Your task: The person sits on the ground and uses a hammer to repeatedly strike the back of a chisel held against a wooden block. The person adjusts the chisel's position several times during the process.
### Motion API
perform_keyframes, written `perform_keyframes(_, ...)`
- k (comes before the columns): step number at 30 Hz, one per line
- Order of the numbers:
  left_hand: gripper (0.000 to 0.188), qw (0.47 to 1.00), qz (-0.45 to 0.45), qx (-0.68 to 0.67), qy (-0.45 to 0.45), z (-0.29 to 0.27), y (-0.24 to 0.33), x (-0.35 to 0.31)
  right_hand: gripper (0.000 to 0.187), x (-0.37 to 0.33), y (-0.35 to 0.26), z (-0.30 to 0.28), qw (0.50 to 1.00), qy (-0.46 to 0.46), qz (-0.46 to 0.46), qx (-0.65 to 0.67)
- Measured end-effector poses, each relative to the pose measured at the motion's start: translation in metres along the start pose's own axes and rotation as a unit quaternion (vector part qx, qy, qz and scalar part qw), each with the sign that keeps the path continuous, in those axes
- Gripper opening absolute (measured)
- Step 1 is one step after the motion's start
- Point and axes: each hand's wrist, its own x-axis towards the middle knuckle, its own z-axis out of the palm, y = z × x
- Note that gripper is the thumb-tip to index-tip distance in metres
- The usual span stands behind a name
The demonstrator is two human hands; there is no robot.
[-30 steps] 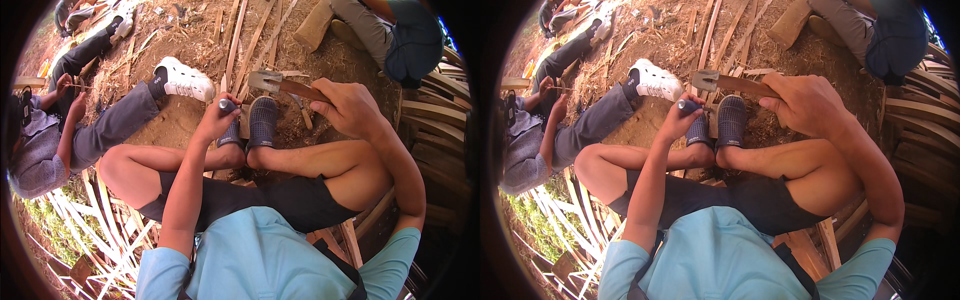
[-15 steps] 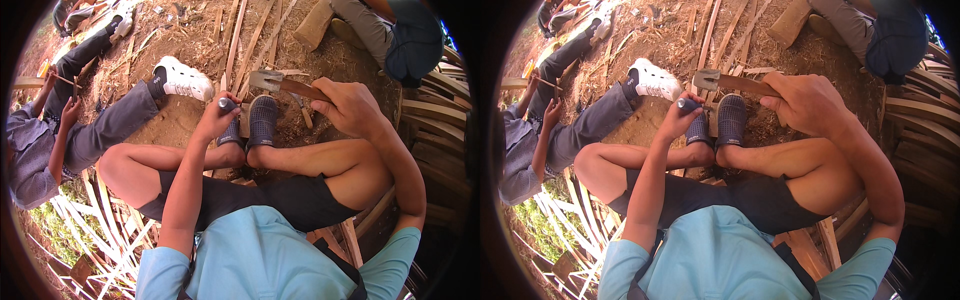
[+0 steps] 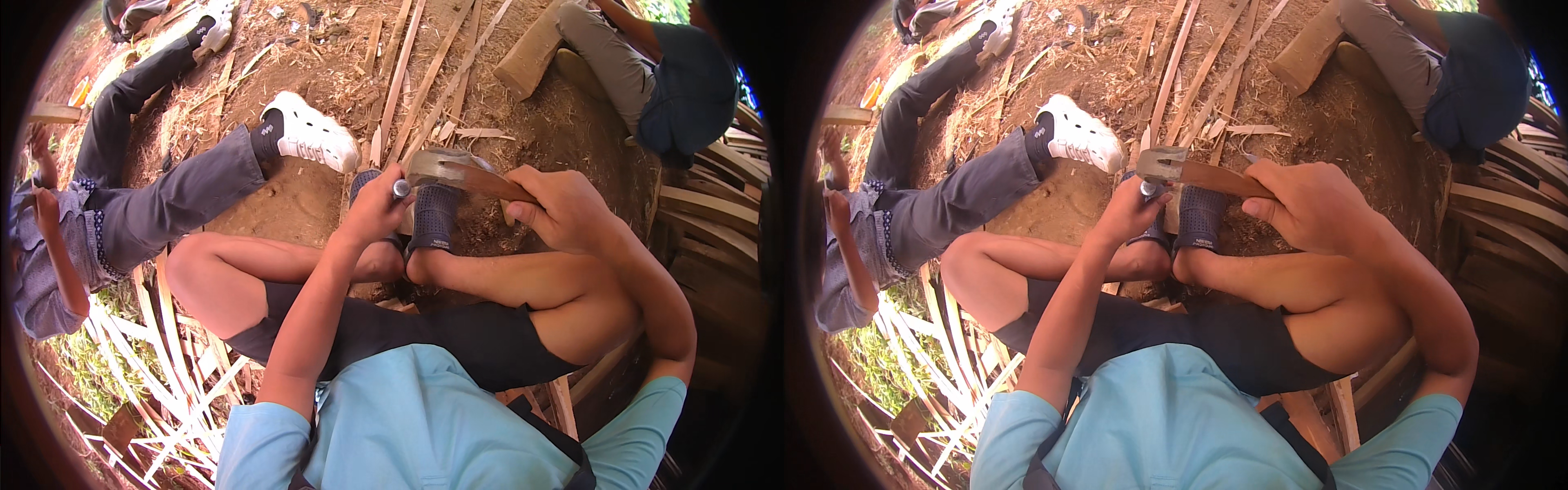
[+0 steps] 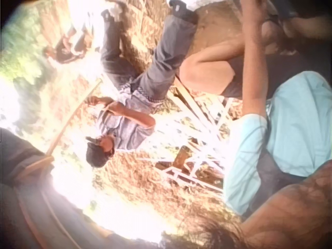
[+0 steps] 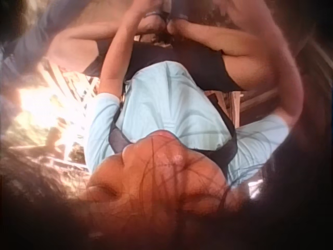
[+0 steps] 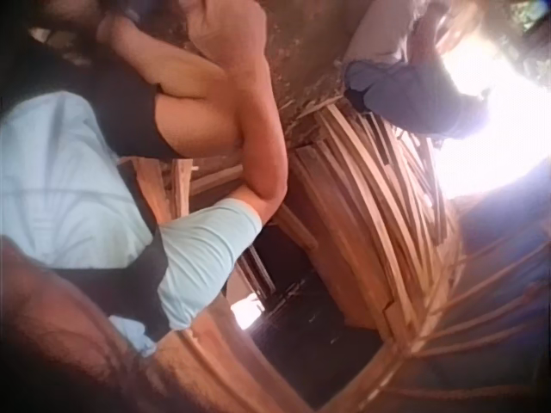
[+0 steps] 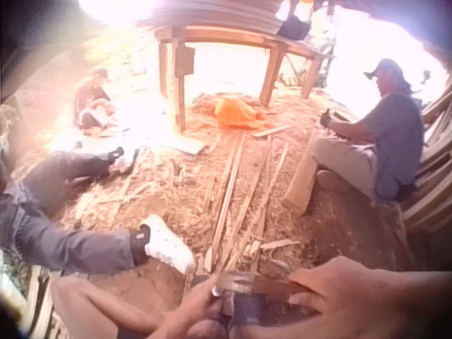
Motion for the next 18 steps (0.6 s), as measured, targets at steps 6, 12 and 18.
perform_keyframes(6,0.027,1.0,0.008,-0.003,-0.009,0.0,0.011,0.004,0.034,-0.006,-0.001,0.001,0.981,0.102,-0.042,0.162)
perform_keyframes(12,0.019,0.999,0.05,0.019,0.01,0.001,0.016,0.008,0.037,0.016,0.009,0.022,0.996,-0.034,-0.019,-0.077)
perform_keyframes(18,0.031,0.982,-0.087,-0.149,-0.078,0.0,0.013,0.013,0.026,0.001,0.018,0.034,0.988,0.11,-0.106,0.008)
